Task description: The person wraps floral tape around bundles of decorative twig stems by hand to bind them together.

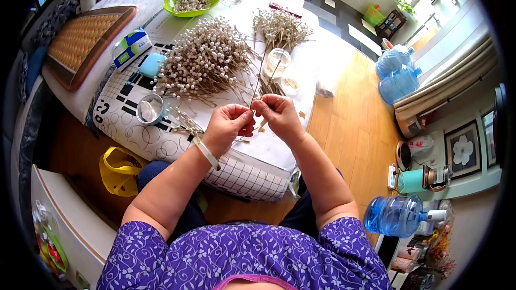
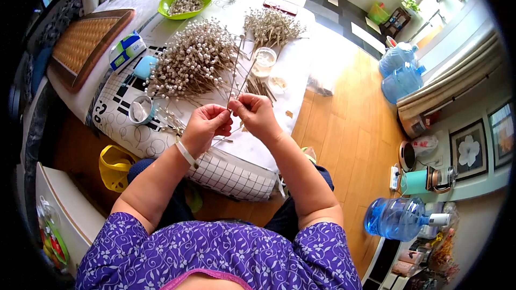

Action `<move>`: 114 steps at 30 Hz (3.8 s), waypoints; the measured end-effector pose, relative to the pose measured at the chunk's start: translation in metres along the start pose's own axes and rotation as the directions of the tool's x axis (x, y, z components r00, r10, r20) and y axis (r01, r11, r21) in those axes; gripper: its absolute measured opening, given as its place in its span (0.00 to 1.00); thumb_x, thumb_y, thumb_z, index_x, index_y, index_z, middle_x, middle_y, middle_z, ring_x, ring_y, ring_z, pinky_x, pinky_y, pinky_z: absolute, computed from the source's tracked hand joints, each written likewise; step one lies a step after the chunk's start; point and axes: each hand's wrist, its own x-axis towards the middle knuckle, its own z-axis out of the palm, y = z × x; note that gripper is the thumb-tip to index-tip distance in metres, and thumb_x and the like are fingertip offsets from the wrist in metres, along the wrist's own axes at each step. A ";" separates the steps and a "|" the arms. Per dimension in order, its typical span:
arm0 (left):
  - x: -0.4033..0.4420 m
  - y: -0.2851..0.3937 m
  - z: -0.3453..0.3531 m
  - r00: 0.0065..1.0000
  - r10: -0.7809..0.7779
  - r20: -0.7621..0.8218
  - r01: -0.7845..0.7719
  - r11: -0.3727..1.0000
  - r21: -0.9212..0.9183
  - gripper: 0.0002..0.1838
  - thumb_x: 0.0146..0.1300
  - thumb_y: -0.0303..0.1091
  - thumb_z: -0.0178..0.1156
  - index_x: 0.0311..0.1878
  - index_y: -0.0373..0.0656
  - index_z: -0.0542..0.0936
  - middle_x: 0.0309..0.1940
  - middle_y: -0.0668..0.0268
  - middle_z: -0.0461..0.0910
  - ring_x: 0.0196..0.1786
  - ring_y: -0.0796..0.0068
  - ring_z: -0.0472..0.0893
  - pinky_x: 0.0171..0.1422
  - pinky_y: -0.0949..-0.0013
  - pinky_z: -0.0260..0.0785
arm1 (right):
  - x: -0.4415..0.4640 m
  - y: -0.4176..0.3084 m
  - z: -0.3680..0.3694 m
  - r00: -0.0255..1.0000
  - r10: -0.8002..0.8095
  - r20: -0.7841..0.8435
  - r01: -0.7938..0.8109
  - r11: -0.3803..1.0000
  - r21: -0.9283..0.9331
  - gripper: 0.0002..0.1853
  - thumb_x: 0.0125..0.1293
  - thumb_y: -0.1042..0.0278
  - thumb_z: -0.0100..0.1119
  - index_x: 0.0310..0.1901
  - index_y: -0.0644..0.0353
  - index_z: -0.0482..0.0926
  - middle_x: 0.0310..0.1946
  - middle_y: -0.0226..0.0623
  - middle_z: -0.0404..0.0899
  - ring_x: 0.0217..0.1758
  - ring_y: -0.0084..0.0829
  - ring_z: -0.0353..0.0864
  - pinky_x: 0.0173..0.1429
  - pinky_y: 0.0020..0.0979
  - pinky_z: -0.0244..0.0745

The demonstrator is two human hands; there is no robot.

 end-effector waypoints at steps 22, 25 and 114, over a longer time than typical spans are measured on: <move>-0.002 -0.002 0.004 0.999 0.038 0.030 -0.039 0.999 0.034 0.08 0.59 0.34 0.56 0.35 0.38 0.76 0.25 0.67 0.77 0.25 0.81 0.75 0.31 0.76 0.73 | -0.004 -0.005 0.011 0.992 0.074 -0.103 -0.038 0.950 0.311 0.05 0.56 0.73 0.58 0.25 0.62 0.74 0.20 0.23 0.72 0.22 0.11 0.67 0.24 0.15 0.61; -0.003 -0.001 0.005 0.998 0.040 0.047 -0.042 0.998 0.044 0.08 0.59 0.33 0.56 0.35 0.38 0.77 0.25 0.67 0.77 0.25 0.81 0.75 0.31 0.76 0.73 | -0.004 -0.006 0.010 0.988 0.103 -0.115 -0.062 0.947 0.316 0.05 0.56 0.73 0.59 0.25 0.62 0.74 0.20 0.23 0.72 0.22 0.11 0.67 0.24 0.15 0.61; -0.008 0.073 -0.060 0.812 0.471 -0.343 -0.497 0.868 0.016 0.05 0.58 0.29 0.56 0.36 0.38 0.77 0.27 0.65 0.78 0.27 0.78 0.78 0.33 0.77 0.74 | -0.004 -0.002 0.016 0.788 0.354 0.504 -0.494 0.852 0.174 0.09 0.58 0.64 0.59 0.29 0.61 0.76 0.20 0.25 0.73 0.19 0.11 0.63 0.22 0.13 0.55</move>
